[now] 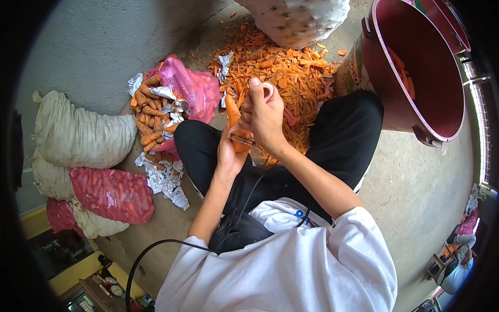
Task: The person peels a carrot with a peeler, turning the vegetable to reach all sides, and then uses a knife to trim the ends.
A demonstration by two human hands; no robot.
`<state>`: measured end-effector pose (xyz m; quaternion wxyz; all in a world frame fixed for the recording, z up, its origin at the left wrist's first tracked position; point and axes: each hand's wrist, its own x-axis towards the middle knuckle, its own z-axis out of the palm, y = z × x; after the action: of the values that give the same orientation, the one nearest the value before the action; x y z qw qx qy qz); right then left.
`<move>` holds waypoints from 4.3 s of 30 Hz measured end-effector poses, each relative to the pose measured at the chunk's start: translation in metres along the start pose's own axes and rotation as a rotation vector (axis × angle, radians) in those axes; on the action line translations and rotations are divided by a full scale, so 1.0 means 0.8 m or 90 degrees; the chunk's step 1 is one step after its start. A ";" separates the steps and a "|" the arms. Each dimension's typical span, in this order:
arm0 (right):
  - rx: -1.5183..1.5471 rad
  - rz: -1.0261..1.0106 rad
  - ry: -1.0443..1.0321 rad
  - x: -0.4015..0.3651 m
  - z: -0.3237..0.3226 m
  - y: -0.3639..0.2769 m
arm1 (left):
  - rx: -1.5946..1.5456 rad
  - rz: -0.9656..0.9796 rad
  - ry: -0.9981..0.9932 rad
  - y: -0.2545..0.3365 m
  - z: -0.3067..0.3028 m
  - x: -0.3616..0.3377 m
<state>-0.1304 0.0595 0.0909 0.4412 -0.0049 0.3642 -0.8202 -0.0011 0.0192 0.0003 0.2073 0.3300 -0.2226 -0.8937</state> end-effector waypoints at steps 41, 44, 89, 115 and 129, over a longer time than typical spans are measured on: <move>-0.095 0.010 0.005 0.058 -0.009 0.001 | 0.199 -0.006 -0.015 0.005 0.017 -0.042; -0.219 -0.220 0.045 0.150 -0.028 0.012 | 0.213 -0.031 -0.055 0.009 0.008 -0.053; 0.089 -0.106 0.053 -0.032 0.017 -0.023 | 0.028 0.056 0.044 0.012 0.052 -0.033; 0.047 0.009 -0.017 0.006 0.011 -0.035 | 0.142 -0.005 -0.109 0.035 0.069 -0.059; -0.153 -0.177 -0.016 0.152 0.004 -0.017 | 0.146 -0.066 -0.094 0.038 0.045 -0.071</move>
<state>-0.2131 -0.0264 0.0633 0.3242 -0.1184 0.4495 -0.8239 0.0204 0.0334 0.0691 0.1047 0.2957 -0.3208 -0.8937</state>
